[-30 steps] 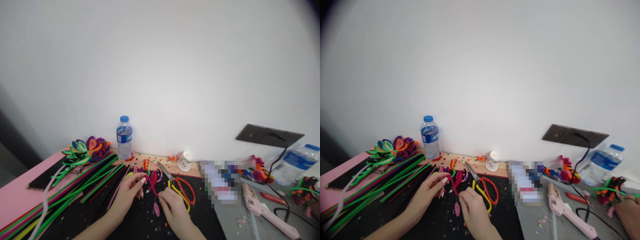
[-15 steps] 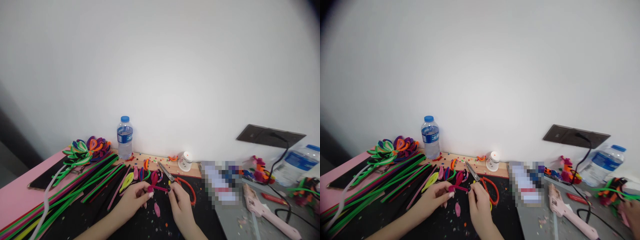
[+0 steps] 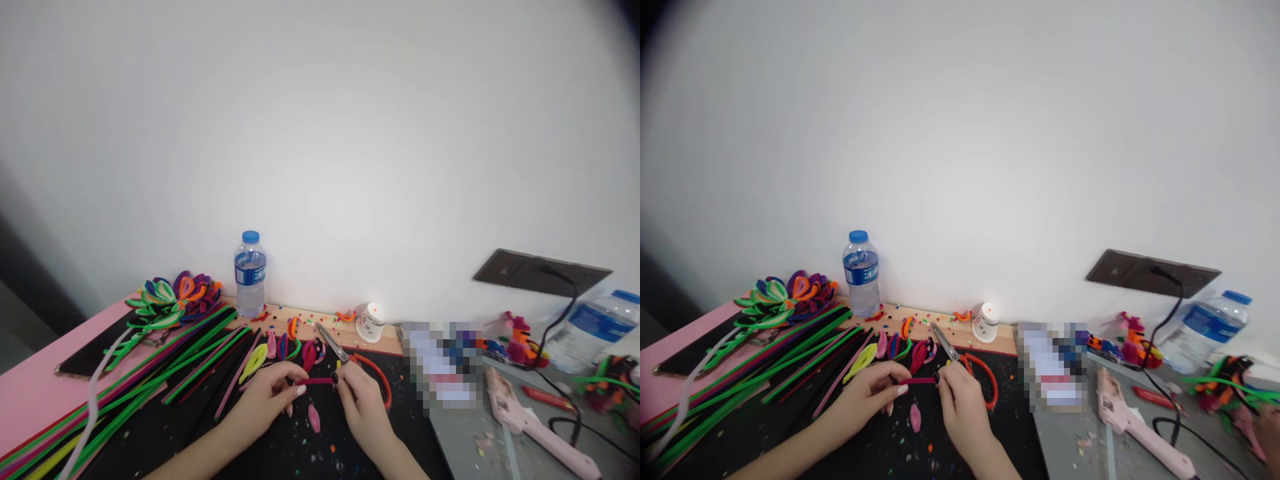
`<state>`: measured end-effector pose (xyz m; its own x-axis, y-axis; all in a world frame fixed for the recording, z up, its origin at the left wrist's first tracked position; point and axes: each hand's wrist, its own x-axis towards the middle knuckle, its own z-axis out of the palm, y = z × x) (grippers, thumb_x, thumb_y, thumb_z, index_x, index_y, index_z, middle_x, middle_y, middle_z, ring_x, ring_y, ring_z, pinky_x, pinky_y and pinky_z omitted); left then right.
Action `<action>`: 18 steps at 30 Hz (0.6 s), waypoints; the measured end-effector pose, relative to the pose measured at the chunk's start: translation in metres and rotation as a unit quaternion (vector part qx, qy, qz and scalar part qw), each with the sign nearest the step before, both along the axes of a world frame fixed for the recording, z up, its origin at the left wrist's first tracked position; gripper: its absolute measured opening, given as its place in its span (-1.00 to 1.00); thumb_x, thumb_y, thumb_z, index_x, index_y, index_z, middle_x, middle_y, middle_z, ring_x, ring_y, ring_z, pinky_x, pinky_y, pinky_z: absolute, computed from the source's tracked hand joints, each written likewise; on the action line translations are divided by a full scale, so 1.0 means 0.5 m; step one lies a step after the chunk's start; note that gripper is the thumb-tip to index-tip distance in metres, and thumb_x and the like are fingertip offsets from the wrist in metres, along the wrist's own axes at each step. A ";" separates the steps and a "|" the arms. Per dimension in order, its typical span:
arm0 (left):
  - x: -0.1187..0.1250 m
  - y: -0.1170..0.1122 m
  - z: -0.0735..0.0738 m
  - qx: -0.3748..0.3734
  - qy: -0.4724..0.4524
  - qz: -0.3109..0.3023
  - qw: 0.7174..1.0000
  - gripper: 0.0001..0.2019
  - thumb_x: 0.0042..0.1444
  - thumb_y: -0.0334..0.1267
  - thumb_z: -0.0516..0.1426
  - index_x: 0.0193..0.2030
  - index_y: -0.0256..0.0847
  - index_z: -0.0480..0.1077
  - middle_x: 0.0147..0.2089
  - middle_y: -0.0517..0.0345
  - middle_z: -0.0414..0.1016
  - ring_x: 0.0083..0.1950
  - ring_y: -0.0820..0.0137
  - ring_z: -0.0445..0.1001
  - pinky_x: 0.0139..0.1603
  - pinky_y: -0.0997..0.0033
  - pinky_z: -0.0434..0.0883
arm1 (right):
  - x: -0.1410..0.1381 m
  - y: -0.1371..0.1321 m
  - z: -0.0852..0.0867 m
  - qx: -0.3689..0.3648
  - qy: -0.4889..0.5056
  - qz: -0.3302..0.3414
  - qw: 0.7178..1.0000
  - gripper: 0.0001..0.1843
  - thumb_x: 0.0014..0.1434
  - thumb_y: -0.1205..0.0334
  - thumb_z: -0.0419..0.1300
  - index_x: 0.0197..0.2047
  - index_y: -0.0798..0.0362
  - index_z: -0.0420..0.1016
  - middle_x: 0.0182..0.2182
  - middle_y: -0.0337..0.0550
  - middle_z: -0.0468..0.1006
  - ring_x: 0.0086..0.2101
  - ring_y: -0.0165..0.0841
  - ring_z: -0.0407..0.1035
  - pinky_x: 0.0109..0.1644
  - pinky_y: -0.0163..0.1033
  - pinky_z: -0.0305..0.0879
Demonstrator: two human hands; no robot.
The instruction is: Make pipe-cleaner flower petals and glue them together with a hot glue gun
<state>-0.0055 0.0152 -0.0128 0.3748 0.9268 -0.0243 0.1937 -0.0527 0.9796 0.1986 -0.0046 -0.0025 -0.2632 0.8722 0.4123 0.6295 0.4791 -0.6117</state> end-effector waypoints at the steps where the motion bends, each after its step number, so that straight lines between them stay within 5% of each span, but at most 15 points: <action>1: 0.001 0.000 -0.001 0.003 0.006 -0.006 1.000 -0.85 0.04 -0.25 0.12 -0.25 -0.24 0.43 -0.45 0.27 0.39 -0.55 0.51 0.36 -0.52 0.55 0.27 | 0.001 0.000 -0.001 0.001 0.001 -0.001 1.000 -0.79 0.23 0.39 -0.10 -0.40 0.05 0.26 -0.46 -0.18 0.34 -0.43 -0.36 0.27 -0.36 -0.32 0.15; 18: -0.002 -0.006 0.010 0.097 0.147 -0.051 0.983 -0.80 0.04 -0.17 0.14 -0.49 -0.24 0.43 -0.52 0.28 0.28 -0.48 0.47 0.26 -0.46 0.55 0.14 | -0.006 -0.011 -0.001 0.033 -0.003 0.039 0.999 -0.81 0.24 0.41 -0.09 -0.33 0.04 0.28 -0.45 -0.19 0.34 -0.43 -0.37 0.28 -0.36 -0.33 0.18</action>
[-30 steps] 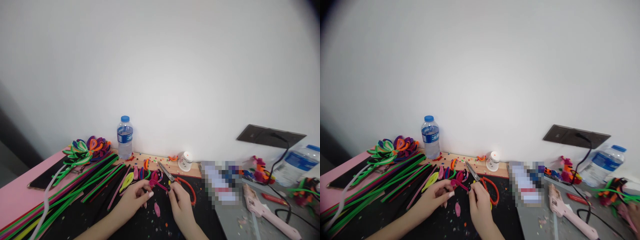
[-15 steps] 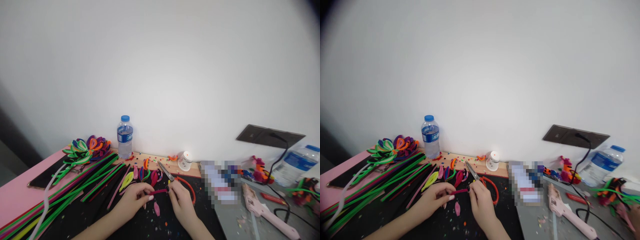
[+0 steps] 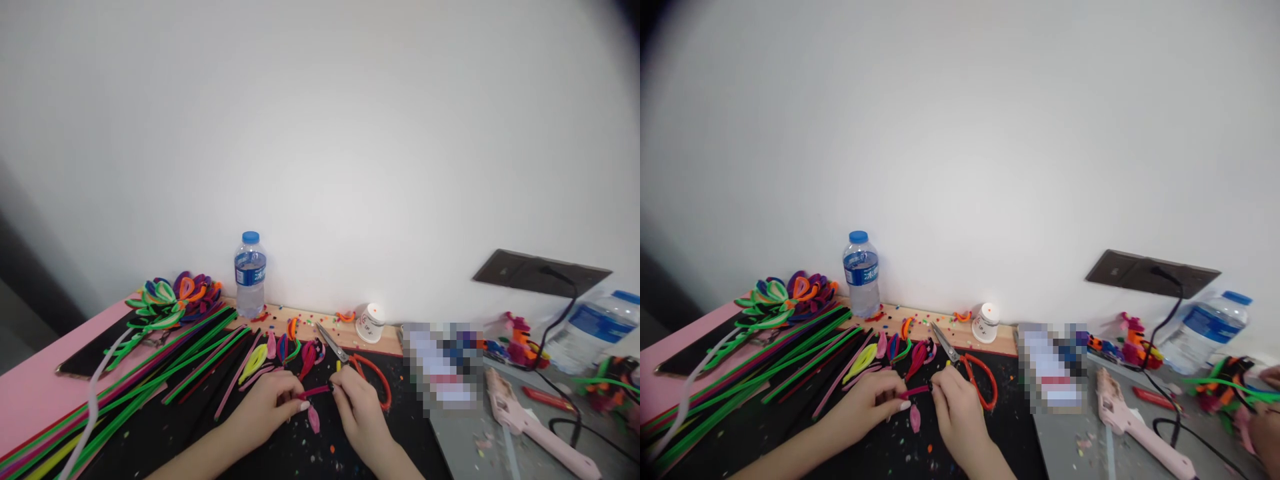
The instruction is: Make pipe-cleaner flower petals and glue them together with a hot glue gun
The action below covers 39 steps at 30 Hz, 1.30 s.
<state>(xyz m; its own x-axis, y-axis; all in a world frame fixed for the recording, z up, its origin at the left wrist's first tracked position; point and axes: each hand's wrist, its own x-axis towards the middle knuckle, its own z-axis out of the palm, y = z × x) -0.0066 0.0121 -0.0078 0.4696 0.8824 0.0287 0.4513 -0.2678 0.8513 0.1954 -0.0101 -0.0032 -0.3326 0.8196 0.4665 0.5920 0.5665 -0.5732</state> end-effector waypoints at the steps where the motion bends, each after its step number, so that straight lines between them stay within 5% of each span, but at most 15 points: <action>1: 0.000 0.000 -0.001 0.006 0.001 0.000 1.000 -0.80 0.04 -0.17 0.14 -0.49 -0.23 0.43 -0.52 0.28 0.27 -0.47 0.46 0.26 -0.46 0.55 0.14 | 0.000 0.000 -0.001 0.003 0.001 0.001 1.000 -0.81 0.24 0.41 -0.09 -0.33 0.04 0.28 -0.45 -0.19 0.34 -0.43 -0.37 0.28 -0.36 -0.32 0.18; 16: 0.000 0.005 -0.002 -0.086 -0.155 0.070 0.982 -0.78 0.07 -0.15 0.08 -0.51 -0.19 0.22 -0.59 0.35 0.22 -0.53 0.47 0.26 -0.47 0.51 0.19 | -0.004 0.002 0.005 -0.011 -0.024 -0.029 0.999 -0.78 0.21 0.41 -0.09 -0.44 0.04 0.24 -0.50 -0.22 0.34 -0.48 -0.39 0.27 -0.41 -0.35 0.16; 29: 0.018 -0.010 0.010 -0.092 -0.220 0.114 0.964 -0.69 0.09 -0.05 0.06 -0.56 -0.17 0.18 -0.62 0.35 0.18 -0.55 0.45 0.17 -0.45 0.47 0.16 | -0.061 -0.036 0.004 0.019 -0.145 0.082 0.986 -0.77 0.19 0.41 -0.11 -0.43 0.04 0.27 -0.51 -0.16 0.37 -0.51 -0.36 0.28 -0.48 -0.34 0.16; 39: 0.045 -0.044 -0.001 -0.108 -0.247 0.108 0.957 -0.63 0.05 0.02 0.09 -0.57 -0.19 0.15 -0.56 0.33 0.11 -0.50 0.47 0.11 -0.46 0.49 0.13 | -0.086 -0.042 -0.006 0.051 -0.108 0.119 0.986 -0.78 0.12 0.46 -0.09 -0.46 0.04 0.27 -0.54 -0.19 0.39 -0.56 -0.39 0.26 -0.51 -0.36 0.19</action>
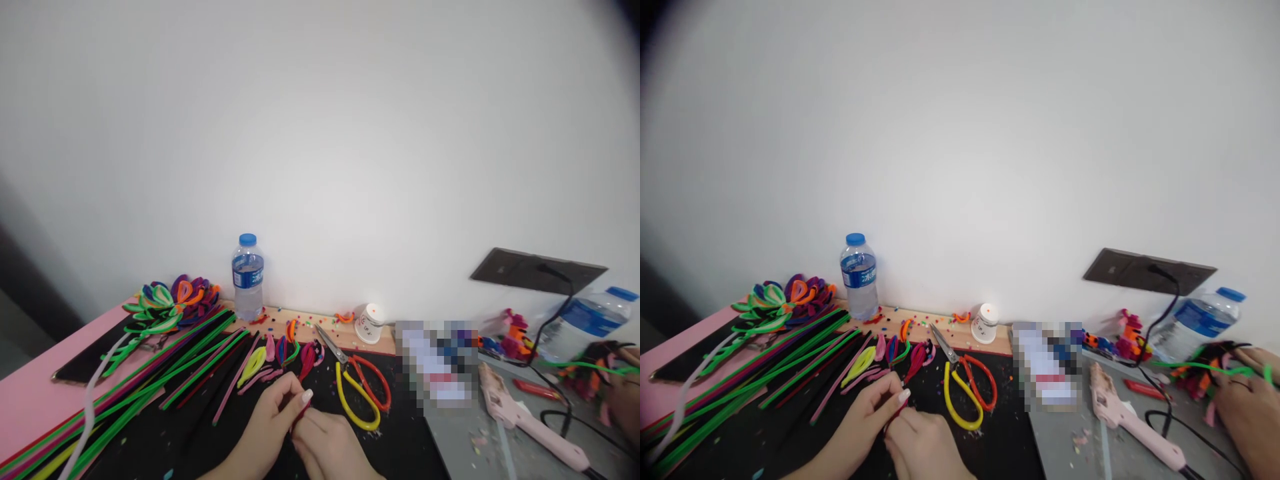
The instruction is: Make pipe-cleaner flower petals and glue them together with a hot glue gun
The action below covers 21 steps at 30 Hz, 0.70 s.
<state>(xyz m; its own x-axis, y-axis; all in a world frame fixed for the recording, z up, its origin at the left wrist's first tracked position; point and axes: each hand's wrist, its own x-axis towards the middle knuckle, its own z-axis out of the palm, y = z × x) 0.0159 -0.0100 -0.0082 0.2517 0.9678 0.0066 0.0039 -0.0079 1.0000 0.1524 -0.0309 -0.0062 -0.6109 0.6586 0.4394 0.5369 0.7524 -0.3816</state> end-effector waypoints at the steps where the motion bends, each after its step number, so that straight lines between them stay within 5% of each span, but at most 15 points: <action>1: -0.001 0.003 0.000 -0.008 -0.008 -0.004 1.000 -0.62 0.03 0.04 0.10 -0.58 -0.19 0.14 -0.58 0.34 0.11 -0.52 0.49 0.10 -0.48 0.50 0.11 | 0.002 -0.001 0.001 -0.010 0.006 -0.004 1.000 -0.79 0.12 0.45 -0.09 -0.45 0.04 0.28 -0.53 -0.18 0.39 -0.55 -0.39 0.26 -0.50 -0.36 0.19; 6: -0.015 0.025 0.006 -0.053 -0.047 0.010 0.997 -0.63 0.08 0.06 0.05 -0.51 -0.21 0.22 -0.67 0.40 0.12 -0.65 0.56 0.04 -0.58 0.53 0.04 | 0.028 0.002 0.008 -0.063 0.113 -0.094 0.987 -0.79 0.19 0.40 -0.11 -0.43 0.03 0.23 -0.50 -0.20 0.33 -0.48 -0.39 0.27 -0.42 -0.35 0.20; 11: -0.025 0.039 0.003 -0.094 -0.081 0.005 0.992 -0.61 0.07 0.10 0.03 -0.40 -0.24 0.33 -0.48 0.29 0.30 -0.67 0.61 0.16 -0.64 0.56 0.04 | 0.055 0.024 0.014 -0.080 0.180 -0.183 0.963 -0.78 0.25 0.35 -0.11 -0.42 0.03 0.21 -0.50 -0.22 0.30 -0.47 -0.38 0.24 -0.41 -0.33 0.17; 21: -0.033 0.048 -0.003 -0.144 -0.088 -0.047 0.985 -0.62 0.01 0.08 0.11 -0.22 -0.22 0.32 -0.37 0.24 0.40 -0.64 0.60 0.27 -0.64 0.59 0.12 | 0.084 0.045 0.037 -0.164 0.122 -0.055 0.977 -0.77 0.26 0.39 -0.12 -0.39 0.03 0.22 -0.39 -0.19 0.32 -0.35 -0.35 0.24 -0.26 -0.28 0.21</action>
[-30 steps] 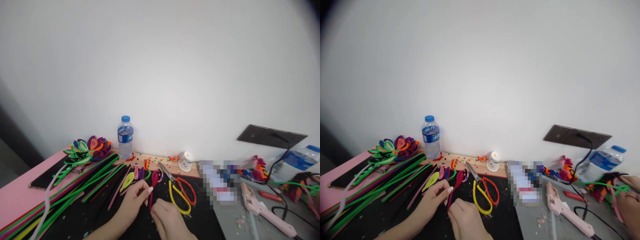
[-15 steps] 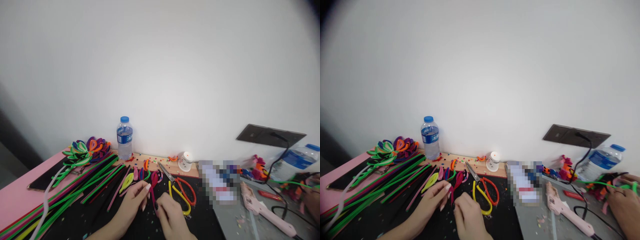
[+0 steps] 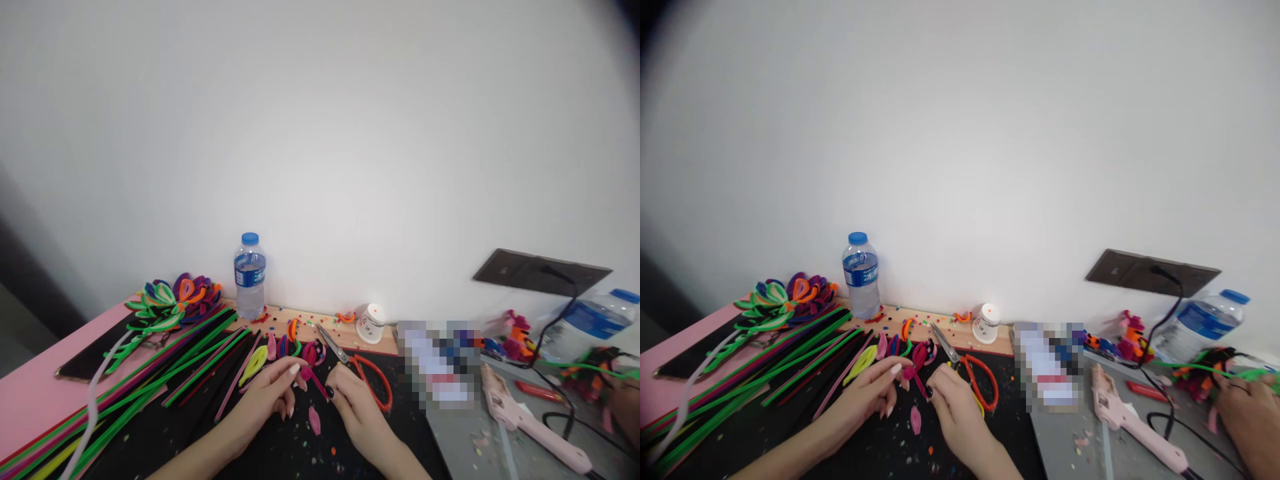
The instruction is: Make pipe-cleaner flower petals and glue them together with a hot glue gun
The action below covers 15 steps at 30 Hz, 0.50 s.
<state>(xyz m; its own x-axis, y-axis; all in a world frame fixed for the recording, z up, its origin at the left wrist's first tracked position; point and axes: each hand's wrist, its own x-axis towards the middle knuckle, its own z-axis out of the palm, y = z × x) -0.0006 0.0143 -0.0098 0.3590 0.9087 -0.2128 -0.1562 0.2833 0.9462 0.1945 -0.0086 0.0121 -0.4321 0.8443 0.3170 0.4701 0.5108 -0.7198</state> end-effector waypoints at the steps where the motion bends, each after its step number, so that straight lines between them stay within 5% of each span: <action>1: -0.001 0.001 -0.001 0.005 0.013 -0.019 1.000 -0.63 0.01 0.08 0.10 -0.26 -0.23 0.33 -0.39 0.23 0.41 -0.63 0.60 0.26 -0.64 0.59 0.12 | 0.000 -0.001 0.004 -0.004 -0.006 0.012 1.000 -0.78 0.26 0.41 -0.11 -0.39 0.02 0.23 -0.39 -0.20 0.32 -0.35 -0.36 0.25 -0.27 -0.29 0.21; 6: -0.005 0.004 0.010 0.032 0.080 -0.103 0.991 -0.62 0.04 0.08 0.07 -0.49 -0.25 0.28 -0.53 0.26 0.38 -0.63 0.57 0.22 -0.60 0.56 0.11 | -0.004 -0.004 0.018 -0.010 -0.020 0.034 0.999 -0.77 0.23 0.43 -0.07 -0.42 0.02 0.26 -0.40 -0.22 0.33 -0.36 -0.37 0.26 -0.30 -0.31 0.23; 15: -0.019 -0.005 0.016 0.075 0.096 -0.186 0.975 -0.70 0.07 -0.02 0.10 -0.45 -0.25 0.32 -0.59 0.35 0.24 -0.59 0.56 0.16 -0.57 0.58 0.08 | 0.000 0.005 -0.009 -0.019 0.010 -0.005 1.000 -0.79 0.27 0.39 -0.10 -0.39 0.03 0.22 -0.38 -0.21 0.32 -0.35 -0.37 0.24 -0.26 -0.30 0.21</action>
